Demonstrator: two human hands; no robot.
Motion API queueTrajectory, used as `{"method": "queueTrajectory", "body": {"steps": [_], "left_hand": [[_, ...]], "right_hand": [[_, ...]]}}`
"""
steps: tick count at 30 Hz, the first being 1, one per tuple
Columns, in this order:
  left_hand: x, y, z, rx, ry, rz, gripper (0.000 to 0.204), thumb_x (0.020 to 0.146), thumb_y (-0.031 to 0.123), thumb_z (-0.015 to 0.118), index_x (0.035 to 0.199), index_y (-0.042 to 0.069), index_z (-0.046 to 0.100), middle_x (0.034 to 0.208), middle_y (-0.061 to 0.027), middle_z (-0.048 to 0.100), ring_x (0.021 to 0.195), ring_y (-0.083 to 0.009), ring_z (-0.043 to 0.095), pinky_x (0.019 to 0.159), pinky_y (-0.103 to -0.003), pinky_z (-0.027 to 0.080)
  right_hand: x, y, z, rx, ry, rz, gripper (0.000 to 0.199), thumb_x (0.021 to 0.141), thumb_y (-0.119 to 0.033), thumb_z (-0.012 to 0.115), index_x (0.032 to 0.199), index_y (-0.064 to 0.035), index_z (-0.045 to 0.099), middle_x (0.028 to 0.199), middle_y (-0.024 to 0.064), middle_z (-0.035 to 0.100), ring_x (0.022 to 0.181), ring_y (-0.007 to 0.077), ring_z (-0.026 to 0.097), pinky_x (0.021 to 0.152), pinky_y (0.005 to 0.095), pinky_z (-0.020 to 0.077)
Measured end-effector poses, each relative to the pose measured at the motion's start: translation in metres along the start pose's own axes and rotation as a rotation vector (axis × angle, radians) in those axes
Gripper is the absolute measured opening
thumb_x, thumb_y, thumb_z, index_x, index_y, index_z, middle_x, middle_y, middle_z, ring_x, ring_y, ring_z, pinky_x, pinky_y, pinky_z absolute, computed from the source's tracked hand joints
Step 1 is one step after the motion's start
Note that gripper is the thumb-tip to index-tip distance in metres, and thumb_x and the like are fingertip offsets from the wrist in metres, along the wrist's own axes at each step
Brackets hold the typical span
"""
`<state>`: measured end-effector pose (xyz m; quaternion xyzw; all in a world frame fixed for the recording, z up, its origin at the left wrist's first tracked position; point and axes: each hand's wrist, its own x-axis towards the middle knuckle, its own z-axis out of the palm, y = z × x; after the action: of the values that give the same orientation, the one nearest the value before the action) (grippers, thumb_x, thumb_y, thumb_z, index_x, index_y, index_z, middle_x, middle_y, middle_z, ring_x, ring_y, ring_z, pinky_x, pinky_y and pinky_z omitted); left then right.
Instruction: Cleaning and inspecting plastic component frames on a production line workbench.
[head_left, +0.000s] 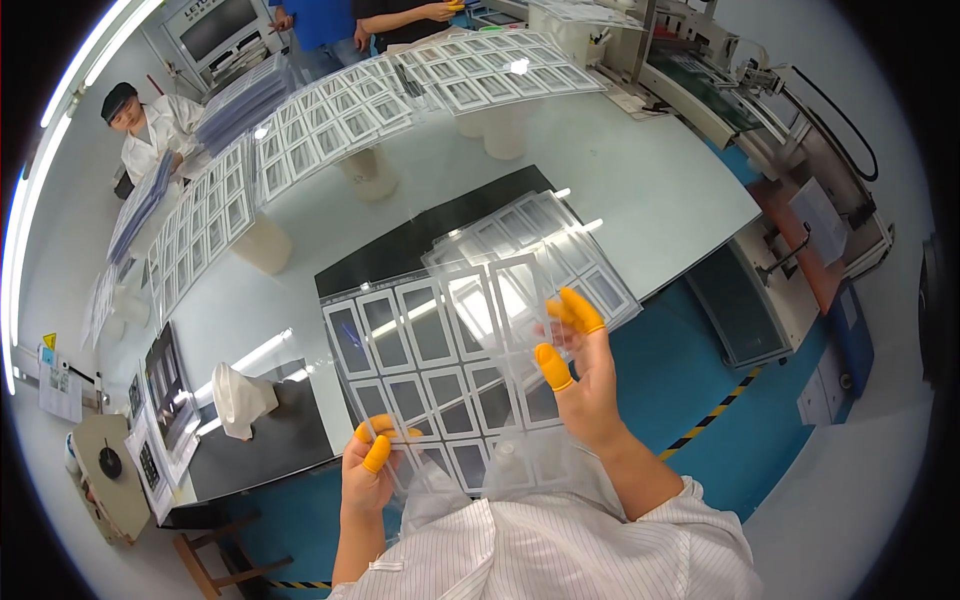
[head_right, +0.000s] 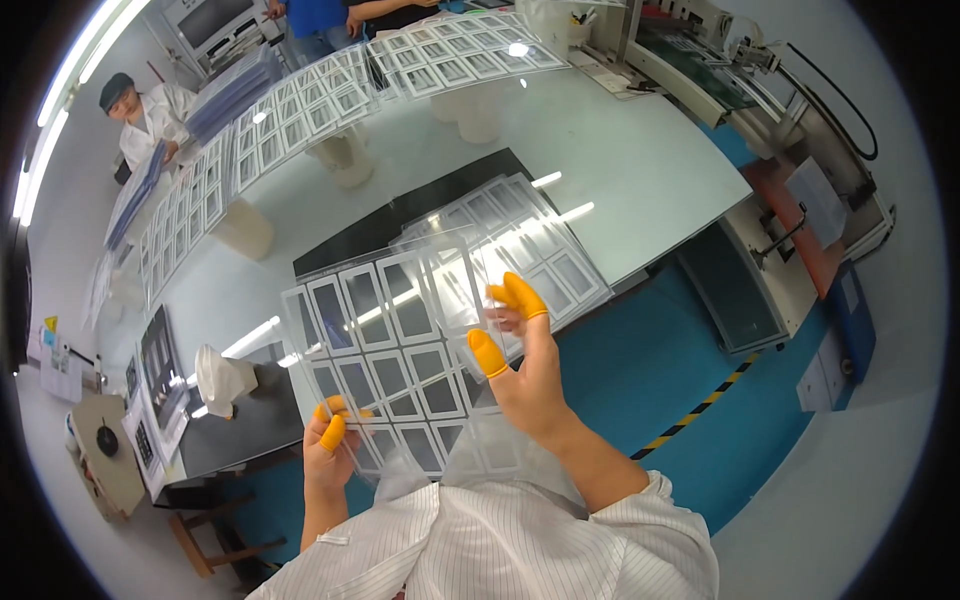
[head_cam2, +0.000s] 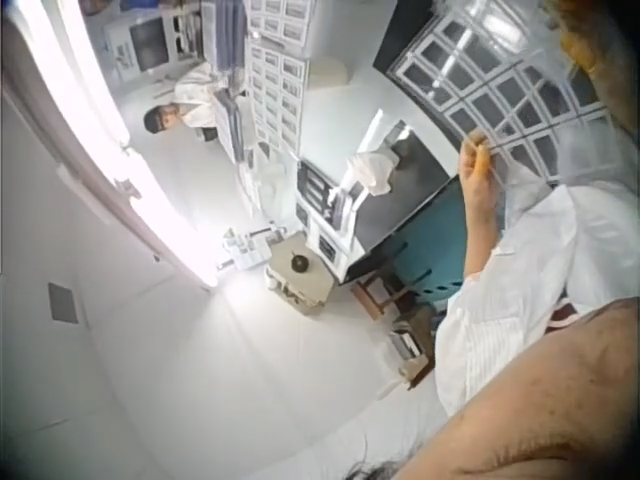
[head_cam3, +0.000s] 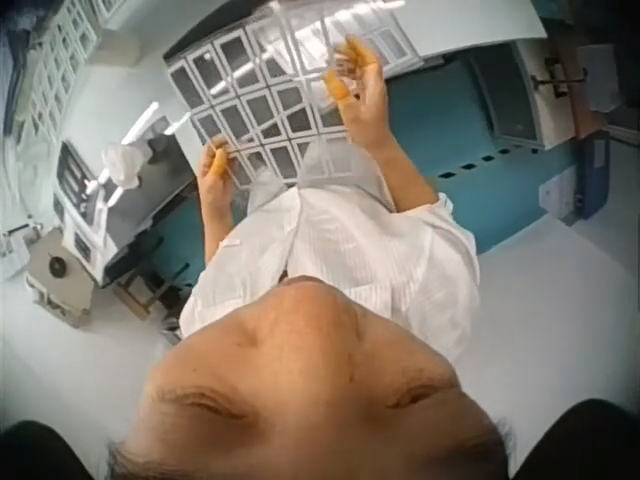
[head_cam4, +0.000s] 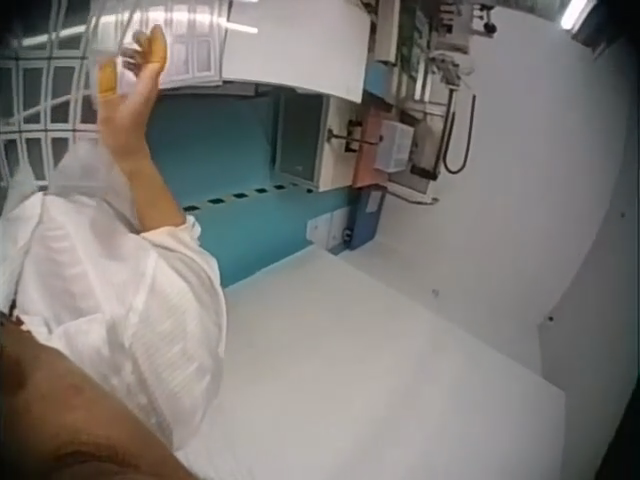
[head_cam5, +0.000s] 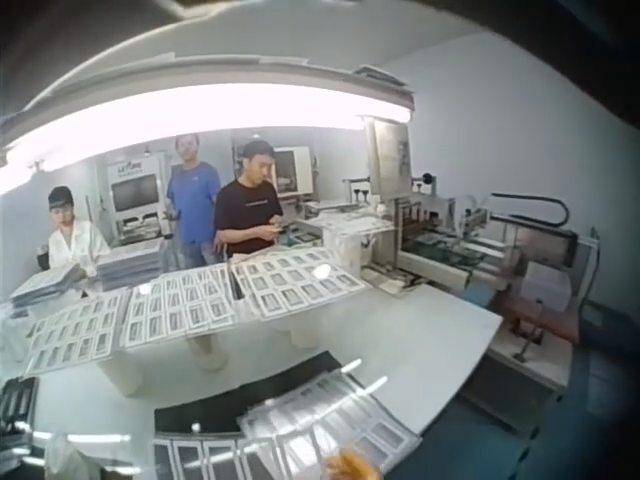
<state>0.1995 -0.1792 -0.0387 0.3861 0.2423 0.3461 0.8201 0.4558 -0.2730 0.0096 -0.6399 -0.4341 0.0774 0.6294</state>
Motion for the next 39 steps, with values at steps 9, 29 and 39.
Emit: {"method": "queueTrajectory", "body": {"steps": [9, 29, 39], "left_hand": [[0.017, 0.032, 0.004, 0.706, 0.443, 0.450, 0.032, 0.088, 0.007, 0.053, 0.119, 0.000, 0.048, 0.098, -0.0062, 0.057, 0.089, -0.0122, 0.053, 0.082, -0.024, 0.041], [0.061, 0.064, 0.116, 1.537, 0.271, 1.263, 0.028, 0.065, 0.005, 0.071, 0.092, -0.002, 0.066, 0.089, -0.0097, 0.062, 0.085, -0.0239, 0.055, 0.073, -0.033, 0.043], [0.048, 0.065, 0.108, 1.582, 0.203, 1.227, 0.024, 0.065, 0.005, 0.073, 0.088, 0.002, 0.067, 0.079, -0.0063, 0.064, 0.075, -0.0202, 0.057, 0.064, -0.030, 0.041]], "right_hand": [[-0.011, -0.023, 0.004, 0.510, -0.297, 0.407, 0.024, 0.093, -0.014, 0.046, 0.108, 0.0033, 0.053, 0.076, 0.0078, 0.063, 0.061, 0.0086, 0.057, 0.059, 0.0201, 0.0461], [-0.020, -0.056, 0.024, 0.225, -0.516, 0.088, 0.037, 0.084, 0.000, 0.051, 0.120, 0.0050, 0.045, 0.074, 0.0128, 0.062, 0.058, 0.0162, 0.060, 0.056, 0.0243, 0.0483], [-0.033, -0.053, 0.026, 0.183, -0.552, 0.087, 0.033, 0.087, -0.001, 0.045, 0.120, 0.0067, 0.044, 0.075, 0.0094, 0.064, 0.058, 0.0098, 0.060, 0.057, 0.0199, 0.0487]]}}
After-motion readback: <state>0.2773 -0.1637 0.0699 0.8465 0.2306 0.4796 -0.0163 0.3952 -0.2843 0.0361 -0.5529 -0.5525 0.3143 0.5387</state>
